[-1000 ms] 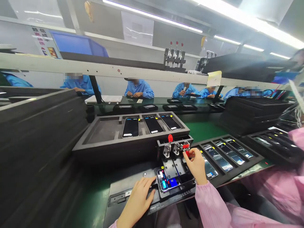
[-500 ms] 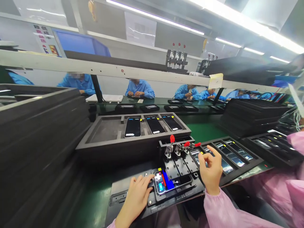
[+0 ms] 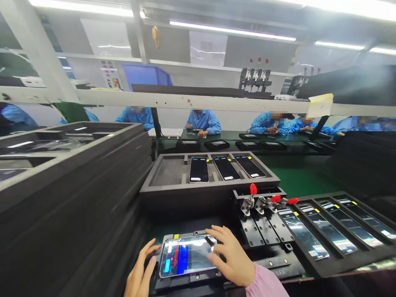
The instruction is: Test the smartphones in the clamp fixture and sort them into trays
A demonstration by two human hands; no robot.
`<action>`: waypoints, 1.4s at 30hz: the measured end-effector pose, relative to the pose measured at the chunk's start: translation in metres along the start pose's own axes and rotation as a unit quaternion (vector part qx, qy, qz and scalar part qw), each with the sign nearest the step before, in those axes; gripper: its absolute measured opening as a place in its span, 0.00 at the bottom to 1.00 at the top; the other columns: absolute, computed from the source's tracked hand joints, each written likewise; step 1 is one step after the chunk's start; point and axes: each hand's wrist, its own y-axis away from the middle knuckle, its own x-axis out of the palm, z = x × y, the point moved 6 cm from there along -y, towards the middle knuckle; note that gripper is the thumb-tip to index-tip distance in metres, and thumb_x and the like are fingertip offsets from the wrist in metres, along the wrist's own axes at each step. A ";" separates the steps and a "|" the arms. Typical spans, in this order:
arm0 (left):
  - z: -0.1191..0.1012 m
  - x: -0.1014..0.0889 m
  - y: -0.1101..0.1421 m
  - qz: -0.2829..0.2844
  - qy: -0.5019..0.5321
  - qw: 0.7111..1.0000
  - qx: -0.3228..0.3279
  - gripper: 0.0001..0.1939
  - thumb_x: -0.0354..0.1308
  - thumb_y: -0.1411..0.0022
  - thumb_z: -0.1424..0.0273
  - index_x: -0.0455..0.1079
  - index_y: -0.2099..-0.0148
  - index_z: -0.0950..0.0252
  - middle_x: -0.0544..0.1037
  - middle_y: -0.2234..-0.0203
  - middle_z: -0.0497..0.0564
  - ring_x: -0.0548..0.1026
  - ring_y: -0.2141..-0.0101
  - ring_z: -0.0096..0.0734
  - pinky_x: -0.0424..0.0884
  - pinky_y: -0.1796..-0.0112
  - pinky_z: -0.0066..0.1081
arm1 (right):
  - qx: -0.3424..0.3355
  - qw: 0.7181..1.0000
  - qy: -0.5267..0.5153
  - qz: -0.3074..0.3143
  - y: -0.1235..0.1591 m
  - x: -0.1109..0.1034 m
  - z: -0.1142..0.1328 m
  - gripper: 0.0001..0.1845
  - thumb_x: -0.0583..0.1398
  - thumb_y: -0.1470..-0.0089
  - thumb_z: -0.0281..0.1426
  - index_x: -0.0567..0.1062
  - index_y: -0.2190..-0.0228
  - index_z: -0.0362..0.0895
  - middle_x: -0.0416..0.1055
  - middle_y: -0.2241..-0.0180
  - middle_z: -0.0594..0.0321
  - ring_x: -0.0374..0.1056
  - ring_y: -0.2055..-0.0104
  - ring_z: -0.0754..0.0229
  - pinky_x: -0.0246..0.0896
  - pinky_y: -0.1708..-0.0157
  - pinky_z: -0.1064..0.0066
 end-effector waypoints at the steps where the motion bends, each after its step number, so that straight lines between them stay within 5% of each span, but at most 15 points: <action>1: 0.004 -0.002 -0.001 -0.011 0.015 1.000 -0.010 0.23 0.43 0.38 0.54 0.55 0.43 0.56 0.71 0.53 0.50 0.66 0.48 0.42 0.59 0.47 0.45 | 0.012 0.999 -0.030 -0.030 0.000 -0.003 -0.004 0.14 0.49 0.43 0.38 0.73 0.70 0.46 0.59 0.45 0.61 0.50 0.41 0.53 0.46 0.43 0.53; 4: 0.011 -0.001 -0.004 -0.013 0.043 0.999 -0.028 0.24 0.42 0.38 0.53 0.56 0.44 0.57 0.73 0.54 0.50 0.67 0.49 0.41 0.58 0.46 0.45 | 0.079 0.990 -0.102 -0.062 0.001 -0.003 -0.022 0.14 0.48 0.44 0.31 0.69 0.60 0.47 0.60 0.46 0.59 0.54 0.43 0.58 0.49 0.43 0.58; 8: 0.013 0.002 -0.006 -0.008 0.030 0.999 -0.024 0.25 0.44 0.39 0.53 0.56 0.43 0.56 0.74 0.54 0.50 0.69 0.50 0.41 0.59 0.47 0.43 | 0.113 0.988 -0.100 0.031 -0.004 0.016 -0.034 0.29 0.49 0.50 0.27 0.56 0.45 0.54 0.60 0.47 0.63 0.54 0.44 0.59 0.35 0.40 0.50; 14: 0.011 0.003 -0.004 0.001 0.028 1.000 -0.014 0.24 0.42 0.37 0.55 0.53 0.42 0.57 0.73 0.54 0.50 0.69 0.50 0.39 0.59 0.47 0.42 | 0.103 0.991 -0.015 0.087 -0.007 0.029 -0.033 0.35 0.48 0.50 0.27 0.47 0.43 0.66 0.55 0.47 0.65 0.51 0.43 0.58 0.25 0.42 0.43; 20: 0.011 0.006 -0.004 0.006 0.035 0.999 0.003 0.24 0.41 0.36 0.55 0.52 0.41 0.58 0.71 0.52 0.53 0.68 0.50 0.41 0.59 0.48 0.44 | 0.106 0.989 -0.022 0.103 -0.006 0.028 -0.035 0.36 0.48 0.48 0.28 0.43 0.42 0.64 0.53 0.45 0.64 0.47 0.41 0.57 0.26 0.43 0.42; 24: 0.010 0.006 -0.003 0.010 0.048 0.999 0.007 0.24 0.40 0.36 0.56 0.50 0.41 0.58 0.71 0.52 0.54 0.69 0.51 0.40 0.60 0.49 0.43 | 0.043 0.993 -0.077 0.076 -0.020 0.018 -0.004 0.36 0.49 0.45 0.38 0.37 0.40 0.54 0.45 0.40 0.59 0.42 0.38 0.56 0.32 0.41 0.49; 28: 0.007 0.005 -0.001 0.007 0.056 0.998 0.013 0.24 0.40 0.36 0.56 0.51 0.41 0.58 0.72 0.53 0.52 0.70 0.52 0.39 0.63 0.51 0.40 | -0.064 0.985 0.021 0.160 -0.045 0.034 0.043 0.53 0.60 0.59 0.47 0.37 0.40 0.52 0.59 0.46 0.53 0.56 0.46 0.48 0.25 0.45 0.39; 33: 0.007 0.004 0.000 0.005 0.053 0.998 0.016 0.23 0.40 0.35 0.56 0.51 0.41 0.59 0.72 0.54 0.52 0.70 0.52 0.38 0.62 0.50 0.39 | -0.088 0.968 0.122 0.200 -0.067 0.047 0.058 0.60 0.66 0.72 0.45 0.45 0.40 0.47 0.71 0.62 0.57 0.67 0.60 0.49 0.35 0.46 0.42; 38: 0.010 0.005 0.000 0.010 0.059 0.998 0.018 0.23 0.39 0.35 0.57 0.49 0.41 0.58 0.72 0.55 0.51 0.69 0.51 0.36 0.60 0.49 0.39 | 0.000 0.998 -0.058 0.017 -0.092 -0.020 0.075 0.53 0.66 0.69 0.41 0.50 0.43 0.47 0.72 0.68 0.65 0.69 0.64 0.57 0.56 0.53 0.61; 42: 0.011 0.006 -0.001 0.015 0.051 0.999 0.008 0.23 0.40 0.35 0.57 0.50 0.41 0.59 0.71 0.54 0.52 0.68 0.51 0.37 0.59 0.49 0.39 | 0.067 0.979 -0.154 -0.112 -0.164 -0.089 0.094 0.41 0.61 0.60 0.49 0.54 0.47 0.49 0.73 0.68 0.66 0.69 0.64 0.61 0.62 0.59 0.67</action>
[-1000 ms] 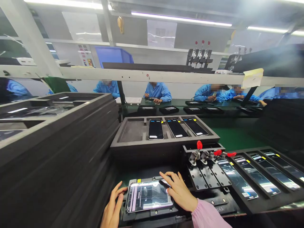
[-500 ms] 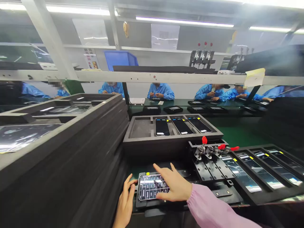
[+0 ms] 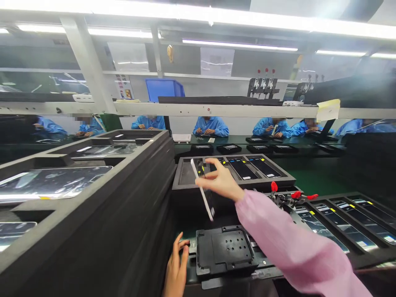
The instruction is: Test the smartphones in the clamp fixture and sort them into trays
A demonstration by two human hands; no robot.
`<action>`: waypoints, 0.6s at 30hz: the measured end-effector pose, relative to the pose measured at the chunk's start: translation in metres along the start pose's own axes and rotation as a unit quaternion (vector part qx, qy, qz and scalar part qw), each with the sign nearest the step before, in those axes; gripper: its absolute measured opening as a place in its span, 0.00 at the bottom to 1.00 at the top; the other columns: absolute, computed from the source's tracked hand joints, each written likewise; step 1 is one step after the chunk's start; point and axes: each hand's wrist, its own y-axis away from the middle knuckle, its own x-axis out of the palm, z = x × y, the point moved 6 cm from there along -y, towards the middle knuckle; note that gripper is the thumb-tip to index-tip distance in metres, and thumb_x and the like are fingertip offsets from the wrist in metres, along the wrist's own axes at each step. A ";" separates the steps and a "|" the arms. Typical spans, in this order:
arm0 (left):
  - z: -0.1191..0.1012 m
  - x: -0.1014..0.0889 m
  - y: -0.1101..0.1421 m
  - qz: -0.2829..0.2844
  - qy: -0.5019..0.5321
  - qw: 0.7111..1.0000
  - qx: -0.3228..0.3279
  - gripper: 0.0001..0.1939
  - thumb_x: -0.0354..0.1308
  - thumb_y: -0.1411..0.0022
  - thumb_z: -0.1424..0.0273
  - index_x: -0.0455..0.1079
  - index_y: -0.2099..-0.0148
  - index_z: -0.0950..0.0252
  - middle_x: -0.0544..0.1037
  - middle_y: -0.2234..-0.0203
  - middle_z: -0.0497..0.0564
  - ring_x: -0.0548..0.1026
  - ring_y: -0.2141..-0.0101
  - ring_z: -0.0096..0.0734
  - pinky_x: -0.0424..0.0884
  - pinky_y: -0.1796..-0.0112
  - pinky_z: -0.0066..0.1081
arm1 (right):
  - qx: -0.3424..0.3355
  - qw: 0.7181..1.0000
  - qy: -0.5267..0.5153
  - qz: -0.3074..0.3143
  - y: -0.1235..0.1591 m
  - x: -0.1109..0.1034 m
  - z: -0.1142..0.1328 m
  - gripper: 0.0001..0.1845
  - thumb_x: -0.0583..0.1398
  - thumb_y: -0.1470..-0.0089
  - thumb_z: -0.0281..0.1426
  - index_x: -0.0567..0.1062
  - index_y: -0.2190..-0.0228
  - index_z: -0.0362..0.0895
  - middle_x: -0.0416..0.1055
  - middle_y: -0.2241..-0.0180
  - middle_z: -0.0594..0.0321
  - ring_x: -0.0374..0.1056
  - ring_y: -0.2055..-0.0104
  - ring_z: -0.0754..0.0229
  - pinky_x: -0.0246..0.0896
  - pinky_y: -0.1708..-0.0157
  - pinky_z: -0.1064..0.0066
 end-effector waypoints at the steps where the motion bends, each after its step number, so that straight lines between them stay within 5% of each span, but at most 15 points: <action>1: -0.001 0.000 0.000 0.002 -0.001 1.000 -0.001 0.24 0.40 0.35 0.57 0.50 0.41 0.60 0.71 0.54 0.53 0.68 0.51 0.37 0.59 0.49 0.39 | 0.043 0.999 0.022 0.000 -0.026 -0.003 0.004 0.42 0.60 0.60 0.51 0.55 0.47 0.48 0.72 0.65 0.64 0.70 0.65 0.61 0.63 0.60 0.68; 4: -0.004 0.000 0.001 0.001 0.001 1.000 0.001 0.24 0.40 0.36 0.57 0.50 0.41 0.61 0.71 0.55 0.53 0.68 0.51 0.37 0.59 0.49 0.39 | 0.157 0.984 0.088 -0.006 -0.092 -0.002 0.002 0.46 0.59 0.63 0.54 0.55 0.48 0.40 0.68 0.57 0.52 0.70 0.64 0.58 0.64 0.62 0.65; 7: -0.004 0.000 0.001 -0.001 0.006 1.000 0.004 0.24 0.40 0.36 0.57 0.51 0.41 0.62 0.71 0.55 0.54 0.69 0.52 0.37 0.60 0.50 0.38 | 0.201 0.970 0.137 -0.017 -0.125 0.017 -0.007 0.48 0.63 0.66 0.49 0.56 0.49 0.34 0.63 0.52 0.41 0.65 0.53 0.48 0.61 0.56 0.59; 13: 0.004 0.001 -0.002 -0.053 0.017 0.998 0.024 0.25 0.40 0.37 0.55 0.54 0.42 0.62 0.73 0.59 0.54 0.71 0.55 0.38 0.61 0.51 0.39 | 0.210 0.953 0.214 -0.030 -0.127 0.057 -0.007 0.46 0.64 0.65 0.47 0.55 0.48 0.40 0.62 0.51 0.44 0.57 0.47 0.40 0.45 0.51 0.38; 18: 0.005 0.002 -0.003 -0.066 -0.002 0.997 0.026 0.26 0.41 0.38 0.54 0.56 0.43 0.62 0.74 0.59 0.53 0.72 0.56 0.39 0.64 0.53 0.39 | 0.195 0.945 0.258 -0.056 -0.124 0.017 -0.025 0.44 0.62 0.60 0.46 0.52 0.47 0.42 0.58 0.47 0.45 0.53 0.44 0.42 0.45 0.50 0.41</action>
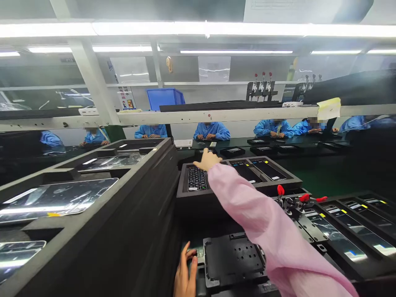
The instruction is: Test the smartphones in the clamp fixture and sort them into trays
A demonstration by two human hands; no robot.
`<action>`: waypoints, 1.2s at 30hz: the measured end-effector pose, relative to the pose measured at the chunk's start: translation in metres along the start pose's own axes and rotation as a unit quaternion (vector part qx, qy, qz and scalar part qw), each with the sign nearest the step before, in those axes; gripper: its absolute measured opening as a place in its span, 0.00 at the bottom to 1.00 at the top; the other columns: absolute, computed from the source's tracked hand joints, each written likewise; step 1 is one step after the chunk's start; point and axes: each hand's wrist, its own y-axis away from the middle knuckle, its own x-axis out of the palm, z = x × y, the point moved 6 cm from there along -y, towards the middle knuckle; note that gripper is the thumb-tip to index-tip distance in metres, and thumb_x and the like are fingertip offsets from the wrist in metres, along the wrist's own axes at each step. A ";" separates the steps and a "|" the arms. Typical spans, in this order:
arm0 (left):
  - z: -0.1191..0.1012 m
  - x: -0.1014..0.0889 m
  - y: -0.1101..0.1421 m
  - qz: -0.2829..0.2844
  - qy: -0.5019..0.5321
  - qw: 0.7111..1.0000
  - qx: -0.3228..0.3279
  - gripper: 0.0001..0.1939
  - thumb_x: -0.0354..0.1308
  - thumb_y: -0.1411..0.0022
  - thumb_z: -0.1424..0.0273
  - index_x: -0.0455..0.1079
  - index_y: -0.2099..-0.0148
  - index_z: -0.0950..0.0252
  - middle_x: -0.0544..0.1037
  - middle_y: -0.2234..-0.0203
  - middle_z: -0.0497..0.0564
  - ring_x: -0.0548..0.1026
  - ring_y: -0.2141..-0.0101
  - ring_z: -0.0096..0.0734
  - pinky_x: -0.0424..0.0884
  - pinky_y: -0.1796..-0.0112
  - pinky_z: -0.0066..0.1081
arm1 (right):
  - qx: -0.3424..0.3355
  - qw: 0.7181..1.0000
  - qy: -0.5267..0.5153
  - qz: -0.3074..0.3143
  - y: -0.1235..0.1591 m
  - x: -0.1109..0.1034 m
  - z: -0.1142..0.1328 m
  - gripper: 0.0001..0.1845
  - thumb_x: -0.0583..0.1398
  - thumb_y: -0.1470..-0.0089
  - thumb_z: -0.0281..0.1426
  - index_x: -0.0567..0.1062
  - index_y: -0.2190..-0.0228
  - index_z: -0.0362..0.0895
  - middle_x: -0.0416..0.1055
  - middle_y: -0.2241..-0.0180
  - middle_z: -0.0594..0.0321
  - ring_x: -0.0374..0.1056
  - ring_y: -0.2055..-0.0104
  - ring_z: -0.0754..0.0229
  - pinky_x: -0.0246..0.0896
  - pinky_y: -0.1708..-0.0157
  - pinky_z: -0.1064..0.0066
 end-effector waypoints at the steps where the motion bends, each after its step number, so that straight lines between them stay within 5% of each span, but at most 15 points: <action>1: -0.001 0.000 0.000 0.002 -0.004 1.000 0.000 0.26 0.41 0.38 0.54 0.56 0.43 0.62 0.74 0.59 0.53 0.72 0.56 0.39 0.64 0.53 0.39 | 0.011 1.000 0.006 0.002 -0.002 -0.005 -0.015 0.45 0.63 0.62 0.46 0.53 0.47 0.41 0.58 0.48 0.44 0.53 0.44 0.41 0.46 0.50 0.42; 7: -0.010 -0.002 0.003 0.058 -0.011 0.998 -0.012 0.24 0.41 0.36 0.56 0.52 0.41 0.61 0.72 0.55 0.53 0.69 0.51 0.38 0.60 0.49 0.41 | 0.051 0.998 -0.004 0.047 0.003 -0.005 -0.078 0.50 0.69 0.77 0.43 0.60 0.52 0.38 0.61 0.50 0.42 0.57 0.46 0.43 0.55 0.50 0.54; 10: -0.011 -0.003 0.003 0.067 -0.014 0.997 -0.021 0.24 0.41 0.36 0.57 0.51 0.40 0.60 0.71 0.54 0.53 0.68 0.51 0.38 0.60 0.49 0.41 | 0.059 0.996 -0.043 0.049 0.005 -0.020 -0.083 0.51 0.68 0.74 0.43 0.57 0.50 0.36 0.62 0.51 0.40 0.61 0.49 0.44 0.59 0.54 0.55; 13: -0.010 -0.003 0.002 0.065 -0.014 0.998 -0.019 0.24 0.41 0.36 0.57 0.51 0.41 0.59 0.71 0.54 0.52 0.68 0.51 0.39 0.61 0.49 0.41 | 0.056 0.990 -0.104 0.082 0.016 -0.046 -0.084 0.49 0.62 0.64 0.48 0.52 0.48 0.33 0.70 0.62 0.44 0.71 0.63 0.50 0.65 0.65 0.58; 15: -0.008 -0.002 0.001 0.064 -0.004 0.998 -0.017 0.24 0.42 0.36 0.56 0.52 0.41 0.59 0.72 0.55 0.52 0.69 0.51 0.39 0.60 0.49 0.42 | 0.021 0.984 -0.147 0.103 0.038 -0.063 -0.085 0.49 0.61 0.61 0.48 0.49 0.46 0.37 0.72 0.67 0.54 0.71 0.69 0.56 0.66 0.68 0.63; 18: -0.007 -0.004 0.001 0.052 0.044 0.997 -0.029 0.23 0.44 0.37 0.56 0.55 0.43 0.58 0.72 0.55 0.51 0.68 0.51 0.39 0.59 0.48 0.42 | -0.130 0.964 -0.198 0.124 0.094 -0.070 -0.081 0.49 0.66 0.65 0.40 0.48 0.45 0.47 0.73 0.71 0.67 0.70 0.68 0.61 0.64 0.64 0.70; 20: -0.007 -0.006 0.000 0.034 0.095 0.994 -0.042 0.22 0.44 0.37 0.55 0.57 0.44 0.59 0.72 0.54 0.51 0.69 0.51 0.39 0.60 0.48 0.41 | -0.235 0.942 -0.190 0.144 0.138 -0.055 -0.084 0.49 0.66 0.68 0.34 0.49 0.46 0.50 0.72 0.72 0.70 0.69 0.70 0.62 0.63 0.64 0.69; 23: -0.013 -0.005 -0.005 0.023 0.164 0.985 -0.051 0.21 0.43 0.36 0.56 0.60 0.46 0.60 0.71 0.52 0.52 0.68 0.50 0.39 0.61 0.48 0.39 | -0.289 0.933 -0.127 0.174 0.184 -0.006 -0.106 0.53 0.67 0.76 0.33 0.50 0.47 0.50 0.71 0.66 0.67 0.68 0.68 0.58 0.60 0.56 0.62; 28: -0.034 0.009 -0.019 0.070 0.144 0.987 -0.010 0.21 0.43 0.36 0.57 0.63 0.46 0.62 0.69 0.48 0.53 0.64 0.47 0.41 0.58 0.46 0.40 | -0.322 0.914 0.004 0.248 0.203 0.069 -0.142 0.58 0.68 0.79 0.38 0.50 0.45 0.48 0.69 0.65 0.65 0.67 0.61 0.54 0.38 0.44 0.50; 36: -0.059 0.037 -0.026 0.166 0.030 0.985 0.040 0.21 0.44 0.37 0.60 0.63 0.45 0.59 0.70 0.49 0.50 0.65 0.47 0.39 0.59 0.47 0.39 | -0.352 0.890 0.117 0.266 0.199 0.072 -0.162 0.52 0.65 0.67 0.43 0.49 0.43 0.49 0.70 0.64 0.59 0.66 0.59 0.51 0.30 0.46 0.40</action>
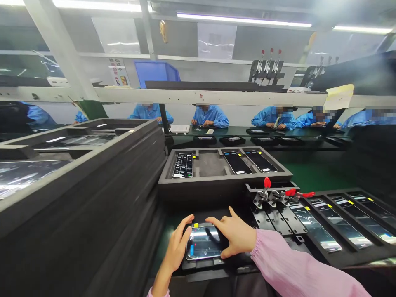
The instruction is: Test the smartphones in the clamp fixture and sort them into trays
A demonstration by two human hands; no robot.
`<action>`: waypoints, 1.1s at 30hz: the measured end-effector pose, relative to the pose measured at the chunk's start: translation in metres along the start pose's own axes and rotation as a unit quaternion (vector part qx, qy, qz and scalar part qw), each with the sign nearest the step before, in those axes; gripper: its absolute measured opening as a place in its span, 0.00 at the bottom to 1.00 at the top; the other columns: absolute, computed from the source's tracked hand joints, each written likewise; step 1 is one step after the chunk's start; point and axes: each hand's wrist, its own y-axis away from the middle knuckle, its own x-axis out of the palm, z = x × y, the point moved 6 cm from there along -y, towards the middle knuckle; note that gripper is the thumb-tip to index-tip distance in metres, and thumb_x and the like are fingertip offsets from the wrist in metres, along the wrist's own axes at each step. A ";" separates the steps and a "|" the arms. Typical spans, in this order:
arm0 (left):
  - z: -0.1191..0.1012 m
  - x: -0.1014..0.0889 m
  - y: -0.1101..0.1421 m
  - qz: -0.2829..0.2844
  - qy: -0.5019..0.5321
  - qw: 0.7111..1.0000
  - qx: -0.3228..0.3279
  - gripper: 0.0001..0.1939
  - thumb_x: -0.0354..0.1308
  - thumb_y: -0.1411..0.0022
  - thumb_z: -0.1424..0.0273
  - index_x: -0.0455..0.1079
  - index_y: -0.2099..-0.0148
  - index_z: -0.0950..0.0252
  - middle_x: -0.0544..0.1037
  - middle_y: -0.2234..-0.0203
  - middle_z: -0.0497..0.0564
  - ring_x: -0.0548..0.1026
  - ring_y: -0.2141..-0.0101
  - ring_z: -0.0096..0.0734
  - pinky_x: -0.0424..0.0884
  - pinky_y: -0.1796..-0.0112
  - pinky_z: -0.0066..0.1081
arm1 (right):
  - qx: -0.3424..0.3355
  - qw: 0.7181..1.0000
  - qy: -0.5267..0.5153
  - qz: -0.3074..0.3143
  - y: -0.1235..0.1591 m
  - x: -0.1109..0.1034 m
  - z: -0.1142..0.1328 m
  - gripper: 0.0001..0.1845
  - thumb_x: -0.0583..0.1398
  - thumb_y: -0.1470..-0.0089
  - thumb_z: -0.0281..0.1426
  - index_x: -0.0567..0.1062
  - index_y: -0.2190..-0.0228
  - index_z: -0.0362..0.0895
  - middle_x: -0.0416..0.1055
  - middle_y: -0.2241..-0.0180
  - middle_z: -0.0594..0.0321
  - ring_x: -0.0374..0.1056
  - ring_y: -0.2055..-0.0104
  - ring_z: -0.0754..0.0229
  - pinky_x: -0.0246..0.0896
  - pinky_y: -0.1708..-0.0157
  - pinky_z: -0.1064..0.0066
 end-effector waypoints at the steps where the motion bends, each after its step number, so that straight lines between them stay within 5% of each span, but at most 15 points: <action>1: -0.002 0.002 0.000 0.002 -0.010 1.000 0.000 0.21 0.43 0.37 0.61 0.63 0.45 0.59 0.70 0.49 0.50 0.65 0.47 0.39 0.59 0.47 0.39 | 0.004 1.000 0.012 0.007 0.001 0.001 0.000 0.52 0.65 0.67 0.43 0.49 0.42 0.48 0.71 0.65 0.59 0.66 0.59 0.51 0.30 0.47 0.39; 5: -0.010 0.017 0.001 0.020 -0.028 0.999 0.016 0.20 0.42 0.37 0.63 0.62 0.45 0.59 0.69 0.48 0.51 0.64 0.47 0.38 0.58 0.46 0.39 | -0.004 1.000 0.027 -0.004 0.011 -0.011 0.006 0.53 0.66 0.67 0.42 0.48 0.42 0.48 0.70 0.59 0.54 0.63 0.54 0.46 0.31 0.48 0.35; 8: -0.018 0.041 -0.002 0.059 -0.043 0.997 0.023 0.21 0.43 0.36 0.63 0.60 0.43 0.59 0.66 0.45 0.51 0.61 0.45 0.38 0.55 0.45 0.41 | -0.001 0.987 -0.039 -0.153 0.032 -0.054 0.004 0.42 0.63 0.58 0.41 0.52 0.44 0.52 0.66 0.52 0.58 0.61 0.50 0.52 0.45 0.46 0.46; 11: -0.029 0.069 -0.008 0.115 -0.061 0.991 0.026 0.22 0.44 0.36 0.62 0.58 0.41 0.57 0.67 0.46 0.50 0.61 0.45 0.38 0.47 0.42 0.45 | 0.061 0.898 -0.061 -0.431 0.074 -0.113 -0.017 0.24 0.57 0.48 0.35 0.61 0.49 0.53 0.66 0.53 0.63 0.62 0.50 0.59 0.56 0.47 0.60; 14: -0.039 0.090 -0.017 0.155 -0.067 0.985 0.035 0.23 0.47 0.38 0.61 0.58 0.41 0.56 0.69 0.47 0.51 0.64 0.46 0.39 0.52 0.44 0.43 | 0.118 0.826 0.009 -0.551 0.105 -0.141 -0.037 0.19 0.55 0.46 0.32 0.64 0.51 0.50 0.64 0.51 0.60 0.59 0.47 0.56 0.57 0.47 0.59; 23: -0.053 0.111 -0.045 0.131 -0.114 0.981 0.084 0.12 0.49 0.40 0.63 0.72 0.63 0.59 0.78 0.65 0.51 0.75 0.61 0.41 0.66 0.55 0.39 | 0.148 0.850 0.025 -0.505 0.110 -0.134 -0.058 0.20 0.53 0.45 0.33 0.63 0.50 0.45 0.65 0.52 0.57 0.60 0.48 0.57 0.60 0.48 0.60; 29: -0.067 0.114 -0.026 0.165 -0.144 0.966 0.135 0.11 0.47 0.39 0.68 0.71 0.66 0.58 0.71 0.53 0.50 0.67 0.50 0.42 0.44 0.45 0.54 | 0.140 0.852 0.015 -0.504 0.113 -0.134 -0.057 0.21 0.54 0.45 0.33 0.62 0.49 0.45 0.63 0.51 0.57 0.59 0.47 0.58 0.58 0.47 0.60; 33: -0.067 0.104 -0.006 0.223 -0.161 0.945 0.179 0.12 0.44 0.37 0.68 0.69 0.65 0.57 0.66 0.48 0.50 0.56 0.42 0.42 0.39 0.43 0.54 | 0.135 0.862 0.004 -0.489 0.113 -0.130 -0.059 0.23 0.53 0.44 0.34 0.58 0.46 0.46 0.62 0.49 0.57 0.57 0.46 0.57 0.57 0.46 0.59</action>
